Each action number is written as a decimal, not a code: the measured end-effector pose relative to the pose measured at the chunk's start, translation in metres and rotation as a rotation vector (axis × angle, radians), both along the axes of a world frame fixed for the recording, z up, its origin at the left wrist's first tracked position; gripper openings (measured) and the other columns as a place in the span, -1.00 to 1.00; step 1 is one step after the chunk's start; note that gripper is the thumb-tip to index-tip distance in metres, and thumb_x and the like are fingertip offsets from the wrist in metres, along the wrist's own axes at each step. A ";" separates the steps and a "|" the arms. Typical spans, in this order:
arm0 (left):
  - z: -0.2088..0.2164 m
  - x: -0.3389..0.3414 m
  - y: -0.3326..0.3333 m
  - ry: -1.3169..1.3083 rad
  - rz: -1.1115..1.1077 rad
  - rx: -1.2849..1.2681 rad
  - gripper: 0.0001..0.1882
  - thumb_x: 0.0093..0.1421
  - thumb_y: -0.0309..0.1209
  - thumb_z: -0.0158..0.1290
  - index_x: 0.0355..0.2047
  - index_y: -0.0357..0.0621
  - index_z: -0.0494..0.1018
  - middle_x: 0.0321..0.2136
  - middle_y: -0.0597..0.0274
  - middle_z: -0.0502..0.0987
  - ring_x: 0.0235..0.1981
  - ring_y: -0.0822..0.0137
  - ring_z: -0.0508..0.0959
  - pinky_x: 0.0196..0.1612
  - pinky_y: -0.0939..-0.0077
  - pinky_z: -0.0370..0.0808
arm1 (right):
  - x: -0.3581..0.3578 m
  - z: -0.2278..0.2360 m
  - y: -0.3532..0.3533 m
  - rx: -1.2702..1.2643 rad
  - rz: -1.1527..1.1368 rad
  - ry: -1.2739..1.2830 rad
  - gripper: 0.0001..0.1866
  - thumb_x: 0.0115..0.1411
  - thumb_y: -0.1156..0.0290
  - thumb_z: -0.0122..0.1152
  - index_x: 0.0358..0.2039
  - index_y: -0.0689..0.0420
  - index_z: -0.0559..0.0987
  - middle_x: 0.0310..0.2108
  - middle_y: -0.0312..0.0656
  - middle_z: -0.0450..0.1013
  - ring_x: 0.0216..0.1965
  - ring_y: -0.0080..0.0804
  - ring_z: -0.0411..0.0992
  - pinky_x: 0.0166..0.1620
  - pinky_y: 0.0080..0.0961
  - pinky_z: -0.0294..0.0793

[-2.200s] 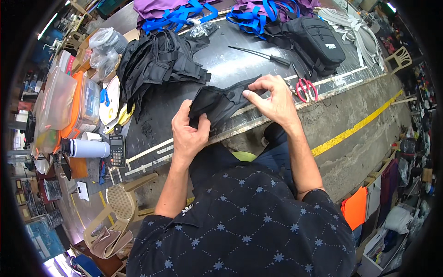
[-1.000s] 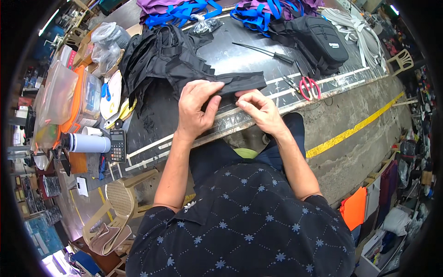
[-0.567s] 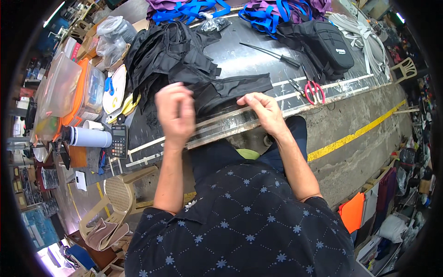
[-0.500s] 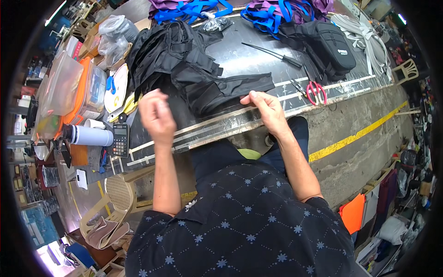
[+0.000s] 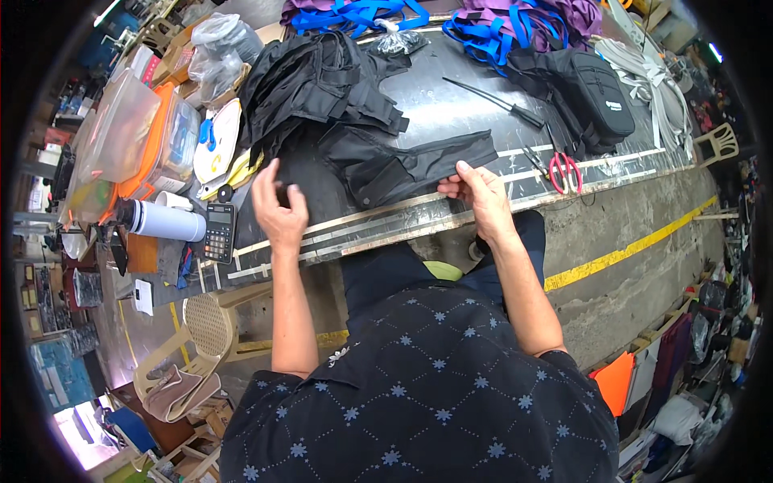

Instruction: Trimming excess threads and finishing small black textile bags at a workshop workbench.

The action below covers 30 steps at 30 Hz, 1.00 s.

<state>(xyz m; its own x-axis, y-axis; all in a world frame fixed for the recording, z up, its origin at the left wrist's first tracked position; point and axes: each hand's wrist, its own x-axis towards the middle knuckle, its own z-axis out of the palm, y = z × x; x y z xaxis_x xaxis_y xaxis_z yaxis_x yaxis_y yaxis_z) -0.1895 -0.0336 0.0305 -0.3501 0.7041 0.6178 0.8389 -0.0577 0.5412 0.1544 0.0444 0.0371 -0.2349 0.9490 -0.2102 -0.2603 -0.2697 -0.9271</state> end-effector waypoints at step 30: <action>0.039 0.164 0.037 -0.949 -0.743 -0.116 -0.60 0.22 -0.69 0.11 0.07 -0.29 0.37 -0.11 0.21 0.58 -0.06 0.43 0.57 0.03 0.50 0.50 | 0.019 0.053 -0.015 0.798 -0.126 -0.624 -0.77 0.21 0.48 0.46 -0.35 0.23 0.50 -0.52 -0.25 0.44 -0.50 -0.53 0.39 -0.38 -0.54 0.41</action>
